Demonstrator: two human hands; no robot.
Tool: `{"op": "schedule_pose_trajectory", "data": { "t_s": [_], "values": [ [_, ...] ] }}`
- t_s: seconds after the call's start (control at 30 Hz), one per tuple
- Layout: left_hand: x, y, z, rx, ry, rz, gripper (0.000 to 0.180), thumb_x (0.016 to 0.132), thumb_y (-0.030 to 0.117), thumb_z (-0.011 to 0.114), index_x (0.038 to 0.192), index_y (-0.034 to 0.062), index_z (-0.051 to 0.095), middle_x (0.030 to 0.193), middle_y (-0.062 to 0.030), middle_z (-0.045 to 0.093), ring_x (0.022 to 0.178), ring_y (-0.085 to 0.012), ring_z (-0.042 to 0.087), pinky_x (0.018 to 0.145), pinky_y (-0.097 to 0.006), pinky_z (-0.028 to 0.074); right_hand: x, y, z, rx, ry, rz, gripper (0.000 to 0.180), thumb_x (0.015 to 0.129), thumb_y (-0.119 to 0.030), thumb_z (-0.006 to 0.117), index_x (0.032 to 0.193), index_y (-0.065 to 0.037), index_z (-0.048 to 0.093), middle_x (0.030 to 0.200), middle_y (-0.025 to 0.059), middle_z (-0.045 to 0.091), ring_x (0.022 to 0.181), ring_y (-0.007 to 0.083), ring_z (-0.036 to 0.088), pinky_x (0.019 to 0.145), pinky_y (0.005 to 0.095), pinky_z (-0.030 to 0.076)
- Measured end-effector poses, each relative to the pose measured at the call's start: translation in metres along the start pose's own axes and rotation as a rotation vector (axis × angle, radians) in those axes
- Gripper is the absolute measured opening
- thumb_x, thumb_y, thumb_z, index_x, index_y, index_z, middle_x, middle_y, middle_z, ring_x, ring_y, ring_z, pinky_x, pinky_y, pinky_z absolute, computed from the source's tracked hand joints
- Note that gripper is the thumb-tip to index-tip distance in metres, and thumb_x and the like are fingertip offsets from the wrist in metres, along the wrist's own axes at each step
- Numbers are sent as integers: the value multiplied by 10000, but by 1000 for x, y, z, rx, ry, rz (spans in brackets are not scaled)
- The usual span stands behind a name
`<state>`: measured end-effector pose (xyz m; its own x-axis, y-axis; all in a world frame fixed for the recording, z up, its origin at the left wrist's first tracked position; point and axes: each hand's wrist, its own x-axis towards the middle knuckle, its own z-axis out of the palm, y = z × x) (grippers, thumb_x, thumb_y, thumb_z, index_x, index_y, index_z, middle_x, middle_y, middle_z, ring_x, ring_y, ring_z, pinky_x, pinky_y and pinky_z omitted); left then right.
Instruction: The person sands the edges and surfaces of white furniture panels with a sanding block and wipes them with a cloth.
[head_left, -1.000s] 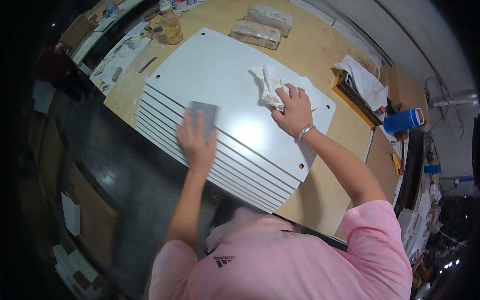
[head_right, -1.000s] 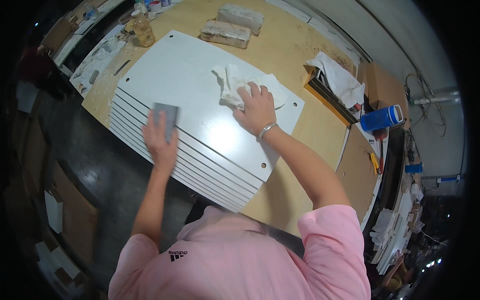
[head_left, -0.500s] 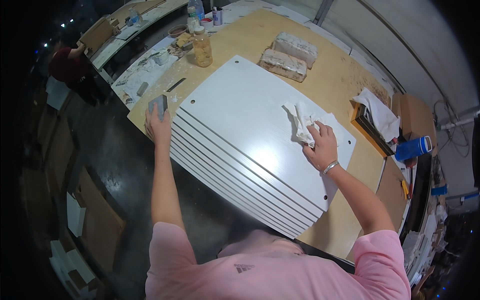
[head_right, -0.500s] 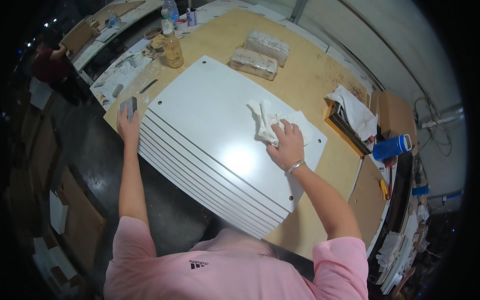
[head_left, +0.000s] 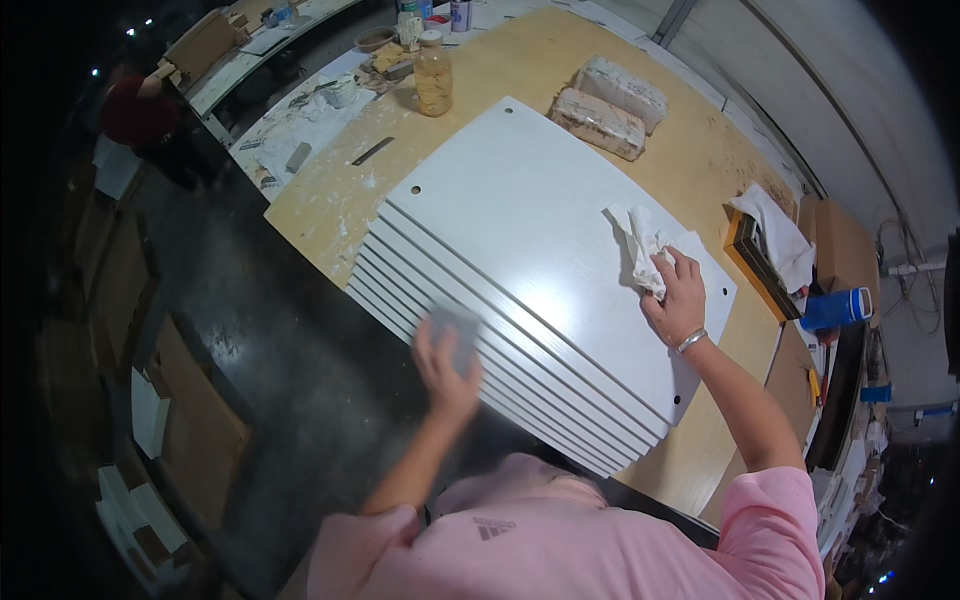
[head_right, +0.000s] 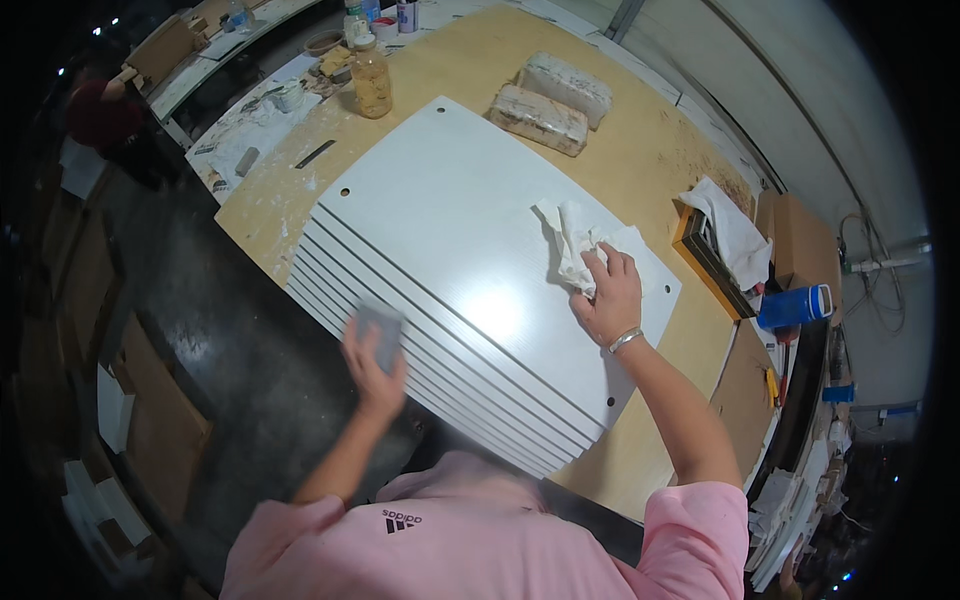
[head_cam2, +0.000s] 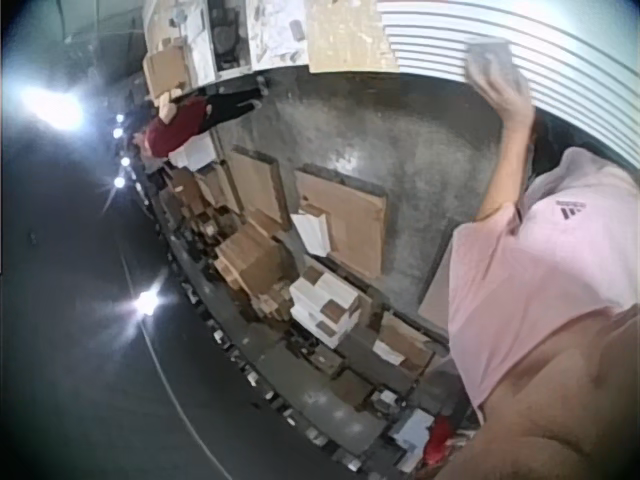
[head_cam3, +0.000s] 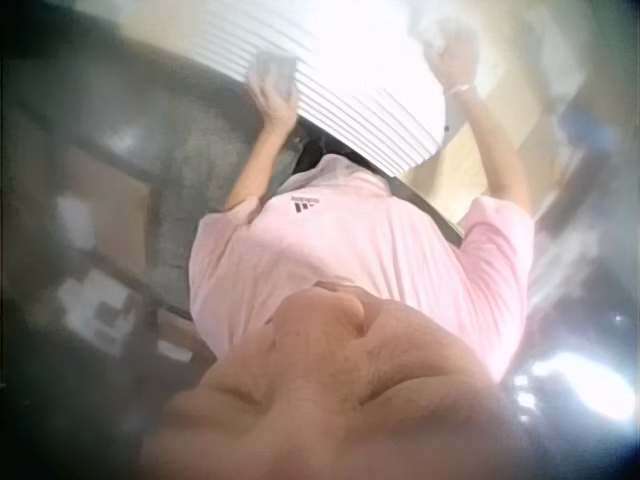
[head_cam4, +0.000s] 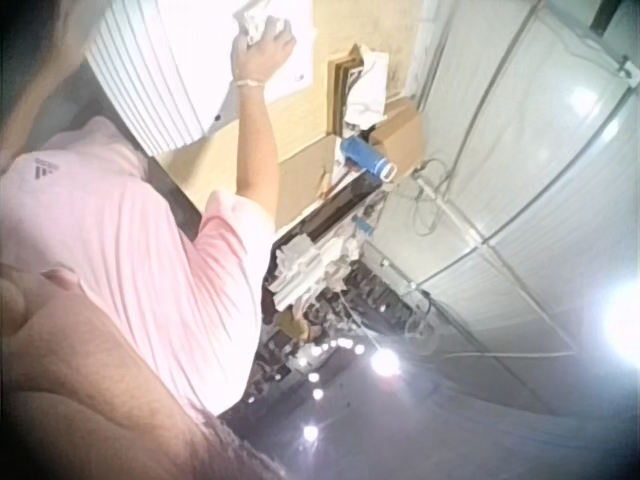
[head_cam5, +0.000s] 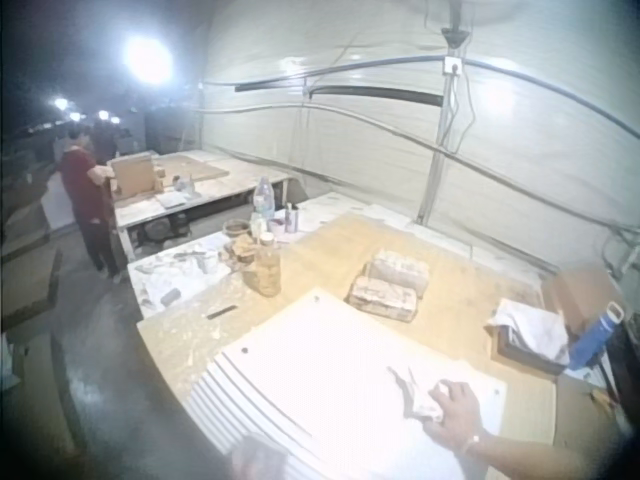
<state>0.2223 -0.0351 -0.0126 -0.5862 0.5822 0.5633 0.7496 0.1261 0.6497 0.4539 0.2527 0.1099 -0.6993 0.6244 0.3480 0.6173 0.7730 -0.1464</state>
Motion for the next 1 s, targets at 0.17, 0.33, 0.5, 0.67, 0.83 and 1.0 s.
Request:
{"op": "schedule_pose_trajectory", "data": {
  "t_s": [0.17,0.33,0.5,0.67,0.83,1.0],
  "values": [
    [-9,24,-29,-143,-112,120,566,762,68,723,1294,23,534,1389,-298,476,1285,-452,472,1064,-561,361,3,-2,4,5,-4,-22,523,679,-234,640,1177,-74,628,1310,193,553,1134,404,505,967,480,450],
    [-7,32,-16,3,11,-32,549,791,1,691,1318,44,543,1440,-294,414,1302,-465,446,1048,-548,403,0,0,5,-1,13,-47,511,698,-237,645,1184,-80,627,1303,191,560,1126,402,511,965,472,453],
    [-103,136,-1,-281,-378,244,440,745,22,713,1176,67,636,1299,-284,539,1155,-494,546,978,-552,449,-3,3,9,6,34,-68,494,716,-243,651,1185,-89,629,1296,198,565,1107,398,519,954,469,456],
    [-58,104,11,-73,30,-91,513,746,-51,708,1243,9,597,1407,-308,453,1190,-483,507,934,-529,470,-5,12,15,13,86,-90,463,733,-268,653,1167,-108,635,1268,186,580,1062,386,534,921,466,463],
    [-184,233,45,-350,-227,190,567,710,-22,726,1261,31,604,1341,-323,501,1167,-478,535,954,-531,470,-7,10,23,0,130,-93,447,751,-334,646,1153,-137,646,1168,155,606,998,359,545,843,448,475],
    [-149,210,43,-141,3,-106,551,727,-16,722,1266,35,616,1373,-281,505,1196,-479,528,983,-491,462,-10,17,23,-10,93,-66,423,783,-368,623,1136,-136,648,1110,130,609,983,346,544,823,448,473]
  ]
}}
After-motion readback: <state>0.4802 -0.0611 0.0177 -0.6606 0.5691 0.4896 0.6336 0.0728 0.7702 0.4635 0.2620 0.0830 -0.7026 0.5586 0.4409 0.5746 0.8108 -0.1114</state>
